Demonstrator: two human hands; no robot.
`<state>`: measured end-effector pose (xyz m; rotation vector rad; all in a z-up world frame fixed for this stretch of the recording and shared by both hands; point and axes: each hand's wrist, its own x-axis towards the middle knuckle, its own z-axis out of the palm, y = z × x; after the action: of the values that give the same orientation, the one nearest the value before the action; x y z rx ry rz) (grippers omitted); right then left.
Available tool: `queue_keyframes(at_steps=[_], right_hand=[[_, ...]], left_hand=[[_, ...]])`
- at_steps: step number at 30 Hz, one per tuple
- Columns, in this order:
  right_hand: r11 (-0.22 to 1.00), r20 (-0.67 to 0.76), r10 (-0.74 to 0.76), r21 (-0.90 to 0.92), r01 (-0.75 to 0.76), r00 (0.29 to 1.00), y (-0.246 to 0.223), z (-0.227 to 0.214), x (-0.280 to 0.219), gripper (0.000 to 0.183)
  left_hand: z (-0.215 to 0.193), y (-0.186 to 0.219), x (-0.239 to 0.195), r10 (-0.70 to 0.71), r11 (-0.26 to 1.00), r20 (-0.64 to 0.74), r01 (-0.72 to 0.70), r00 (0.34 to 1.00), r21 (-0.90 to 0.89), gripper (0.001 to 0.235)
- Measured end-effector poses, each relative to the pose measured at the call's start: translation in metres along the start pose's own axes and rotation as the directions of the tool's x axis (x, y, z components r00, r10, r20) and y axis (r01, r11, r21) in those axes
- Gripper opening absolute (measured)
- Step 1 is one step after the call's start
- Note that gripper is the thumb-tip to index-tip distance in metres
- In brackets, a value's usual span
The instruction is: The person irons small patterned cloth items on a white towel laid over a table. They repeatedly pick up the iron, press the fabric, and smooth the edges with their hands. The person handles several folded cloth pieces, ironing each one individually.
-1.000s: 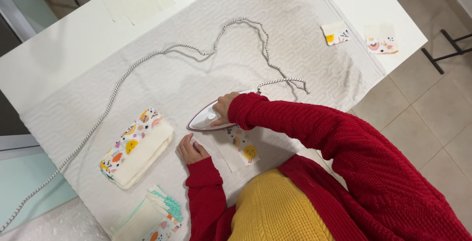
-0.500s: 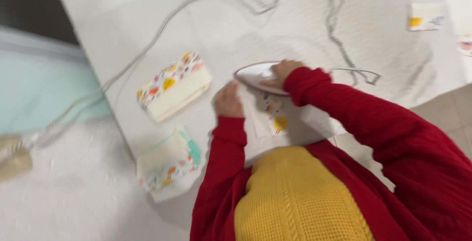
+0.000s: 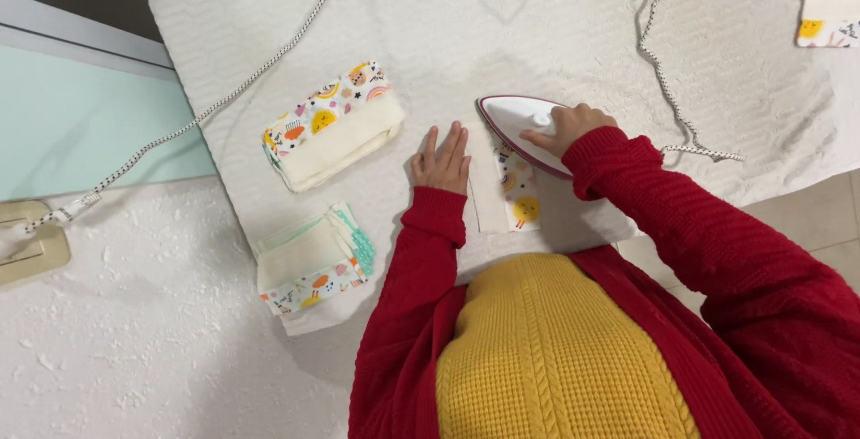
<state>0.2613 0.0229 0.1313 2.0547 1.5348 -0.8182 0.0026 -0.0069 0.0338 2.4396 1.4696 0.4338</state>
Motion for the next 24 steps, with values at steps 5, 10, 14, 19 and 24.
queue_keyframes(at_steps=[5, 10, 14, 19, 24], right_hand=[[0.999, -0.010, 0.037, 0.004, -0.037, 0.999, 0.011, -0.001, -0.003, 0.086], [0.999, -0.093, 0.012, 0.054, -0.007, 0.996, 0.033, 0.007, -0.008, 0.089], [0.992, -0.097, 0.081, 0.106, -0.071, 0.992, 0.062, 0.012, -0.004, 0.087], [0.982, -0.079, 0.150, 0.128, -0.139, 0.986, 0.082, 0.004, -0.010, 0.089], [0.973, -0.359, 0.144, 0.220, -0.066, 0.922, 0.080, 0.000, -0.022, 0.081]], left_hand=[[0.009, 0.006, 0.020, 0.024, 0.999, -0.103, -0.027, 0.994, -0.029, 0.048], [0.020, 0.023, 0.056, 0.065, 0.984, -0.201, -0.096, 0.977, -0.147, 0.026], [0.021, 0.025, 0.075, 0.040, 0.976, -0.138, -0.068, 0.990, -0.208, 0.010], [0.015, 0.025, 0.085, 0.016, 0.971, -0.043, -0.026, 0.999, -0.239, 0.011], [0.037, 0.008, 0.090, -0.004, 0.980, 0.075, 0.019, 0.997, -0.200, 0.017]])
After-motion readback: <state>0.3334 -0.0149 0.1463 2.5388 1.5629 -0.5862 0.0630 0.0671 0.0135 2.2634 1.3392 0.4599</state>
